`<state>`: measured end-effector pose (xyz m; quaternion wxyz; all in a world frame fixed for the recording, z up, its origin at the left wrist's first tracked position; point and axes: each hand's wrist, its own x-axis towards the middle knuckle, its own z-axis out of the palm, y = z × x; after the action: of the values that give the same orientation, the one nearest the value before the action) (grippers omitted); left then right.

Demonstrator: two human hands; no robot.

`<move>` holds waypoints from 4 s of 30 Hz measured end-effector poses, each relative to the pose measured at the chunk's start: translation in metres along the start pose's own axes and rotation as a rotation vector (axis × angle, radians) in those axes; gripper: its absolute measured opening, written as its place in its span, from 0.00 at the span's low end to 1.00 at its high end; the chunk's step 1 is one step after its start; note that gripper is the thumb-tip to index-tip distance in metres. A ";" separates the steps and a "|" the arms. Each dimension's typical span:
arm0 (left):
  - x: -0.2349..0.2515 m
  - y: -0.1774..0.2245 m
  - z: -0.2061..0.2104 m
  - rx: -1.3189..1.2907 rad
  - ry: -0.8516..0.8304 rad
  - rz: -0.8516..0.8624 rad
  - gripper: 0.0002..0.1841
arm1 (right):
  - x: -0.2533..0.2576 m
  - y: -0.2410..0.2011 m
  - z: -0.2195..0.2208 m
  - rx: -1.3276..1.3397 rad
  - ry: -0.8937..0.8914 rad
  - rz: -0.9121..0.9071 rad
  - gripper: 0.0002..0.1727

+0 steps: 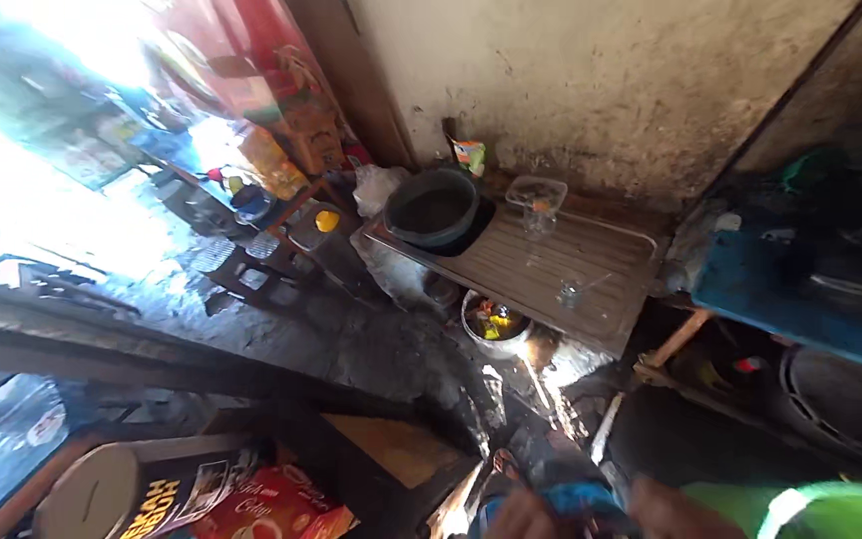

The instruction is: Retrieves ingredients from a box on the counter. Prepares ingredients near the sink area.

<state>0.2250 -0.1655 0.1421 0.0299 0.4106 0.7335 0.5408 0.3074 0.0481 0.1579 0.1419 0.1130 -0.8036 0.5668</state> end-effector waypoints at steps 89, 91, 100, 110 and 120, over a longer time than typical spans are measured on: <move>0.347 -0.342 0.162 -0.507 0.396 -0.777 0.15 | 0.147 0.310 -0.122 -0.264 0.747 0.885 0.20; 0.346 -0.344 0.168 -0.451 0.407 -0.684 0.13 | 0.136 0.314 -0.117 -0.253 0.750 0.896 0.19; 0.349 -0.333 0.172 0.121 0.108 -0.598 0.19 | 0.103 0.309 -0.111 -0.177 0.799 0.969 0.19; 0.356 -0.326 0.185 0.424 -0.124 -0.301 0.21 | 0.071 0.303 -0.105 -0.139 0.866 0.994 0.17; 0.362 -0.331 0.195 0.533 -0.178 -0.066 0.19 | 0.049 0.297 -0.105 -0.154 0.886 1.044 0.18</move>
<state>-0.1075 0.1883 -0.0642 0.0027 0.4260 0.8573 0.2892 0.1704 0.2450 -0.0528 0.1732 -0.5415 -0.6570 0.4950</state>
